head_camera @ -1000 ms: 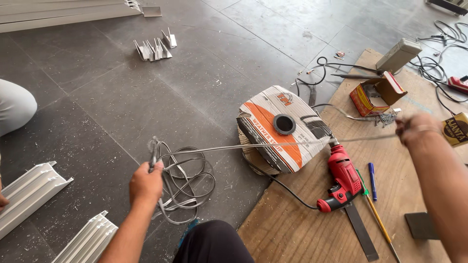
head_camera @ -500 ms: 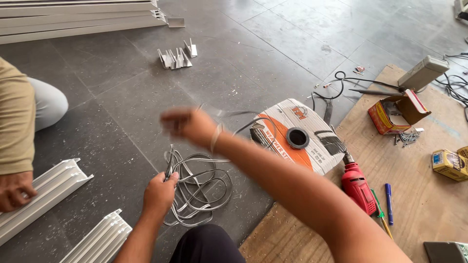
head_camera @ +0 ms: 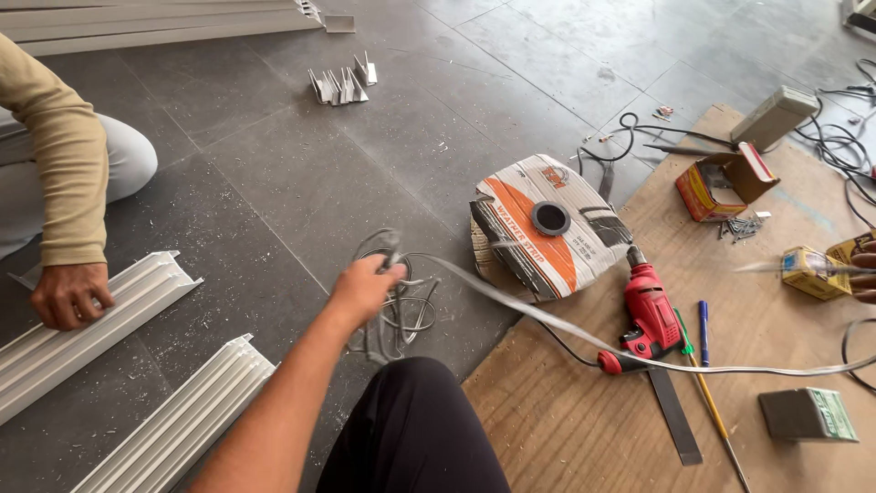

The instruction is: The person sits on the floor and assembles long white plastic moldings. They use a utility knife to trim the ends of the moldings and a wire to bundle them together. Another person is also present, working on similar moldings nearby.

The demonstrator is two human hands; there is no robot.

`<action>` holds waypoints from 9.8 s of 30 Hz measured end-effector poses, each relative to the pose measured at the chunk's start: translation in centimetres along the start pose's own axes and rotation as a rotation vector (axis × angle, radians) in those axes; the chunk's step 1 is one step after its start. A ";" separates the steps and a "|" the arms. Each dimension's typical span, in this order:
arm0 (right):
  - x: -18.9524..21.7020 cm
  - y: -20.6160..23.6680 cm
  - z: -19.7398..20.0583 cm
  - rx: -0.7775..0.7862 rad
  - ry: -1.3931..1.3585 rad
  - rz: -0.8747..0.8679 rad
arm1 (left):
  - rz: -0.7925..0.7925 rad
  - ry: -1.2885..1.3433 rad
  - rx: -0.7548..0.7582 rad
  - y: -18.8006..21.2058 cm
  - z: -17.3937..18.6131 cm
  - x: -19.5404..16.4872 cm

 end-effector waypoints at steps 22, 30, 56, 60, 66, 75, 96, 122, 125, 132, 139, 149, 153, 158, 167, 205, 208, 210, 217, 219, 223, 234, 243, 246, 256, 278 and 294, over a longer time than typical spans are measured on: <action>51.5 10.9 -29.4 0.870 -0.953 0.937 | -0.271 0.716 -0.564 20.0 19.8 13.3; 50.8 7.9 -36.7 0.668 -0.215 1.072 | 0.277 0.614 -0.315 26.6 19.9 31.4; 56.5 16.9 -44.1 0.524 -0.442 1.067 | 0.277 0.303 -0.517 23.6 16.9 36.3; 54.6 11.5 -44.1 0.320 -0.240 0.945 | 0.408 -0.530 -0.568 25.3 20.2 36.0; 50.8 6.6 -43.9 0.428 -0.329 0.670 | 0.703 -0.702 -0.233 26.3 22.3 39.7; 52.5 10.2 -43.0 0.675 -0.358 0.734 | 0.750 -0.577 -0.385 29.0 21.4 40.0; 52.4 9.6 -45.1 0.716 -0.443 0.816 | 0.064 -0.151 -0.512 16.6 13.6 28.5; 52.5 10.9 -46.2 0.561 -0.190 0.855 | -0.055 -0.754 -0.329 13.5 12.3 28.2; 52.4 10.9 -45.8 0.625 -0.133 0.834 | -0.074 -0.789 -0.309 13.4 12.3 28.1; 53.1 12.8 -44.3 0.606 0.062 0.815 | -0.042 -0.831 -0.280 13.2 12.3 27.9; 53.7 14.0 -44.3 0.362 0.049 0.958 | -0.017 -0.843 -0.347 15.6 13.0 31.8; 54.0 13.6 -45.8 0.437 0.045 0.966 | 0.673 -0.696 -0.378 35.2 24.9 44.9; 53.9 13.8 -45.9 0.421 0.017 0.960 | 0.560 -0.237 -0.513 30.2 19.9 39.5; 53.6 14.3 -45.6 0.438 0.074 0.916 | 0.599 -0.244 -0.503 21.6 13.3 32.9; 53.5 13.5 -45.9 0.446 0.018 0.958 | 0.727 0.079 -0.535 19.8 12.7 31.9; 51.6 11.0 -46.7 0.491 -0.057 0.867 | 0.924 0.142 -0.703 16.6 9.7 28.1; 51.2 10.9 -46.3 0.522 -0.045 0.818 | 0.932 0.132 -0.696 16.6 9.6 27.7; 51.2 11.3 -46.0 0.541 -0.053 0.808 | 0.926 0.139 -0.702 16.6 9.7 27.9; 52.2 12.7 -44.6 0.541 0.052 0.883 | 0.924 0.144 -0.706 16.6 9.5 28.5; 52.4 13.0 -44.1 0.563 0.070 0.864 | 0.911 0.156 -0.707 16.5 9.4 28.6; 52.9 13.5 -43.1 0.579 0.077 0.906 | 0.871 0.138 -0.738 16.5 9.2 29.3; 52.4 13.3 -44.1 0.545 0.063 0.890 | 0.741 0.098 -0.842 16.4 9.2 29.9; 50.3 9.8 -46.9 0.400 -0.192 0.755 | 0.473 0.169 -0.804 13.5 9.2 27.8; 49.8 9.2 -46.6 0.515 -0.374 0.746 | 0.357 0.302 -0.811 12.4 9.1 27.8; 51.3 10.5 -46.7 0.706 -0.551 0.637 | 0.099 0.139 -0.516 14.7 11.9 29.2; 51.9 12.2 -46.5 0.591 -0.214 0.814 | -0.110 -0.715 -0.292 14.2 12.6 30.0; 53.5 14.2 -45.8 0.371 0.059 1.175 | 0.099 -0.689 -0.478 24.2 17.0 40.3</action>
Point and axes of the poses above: each hand's wrist, its own y-axis away from the middle knuckle, its own z-axis out of the back of the hand, x = y × z, the point moved 2 cm from there along -y, towards the middle knuckle, and after that the axes turned 8 degrees about z, right-handed, at the moved point
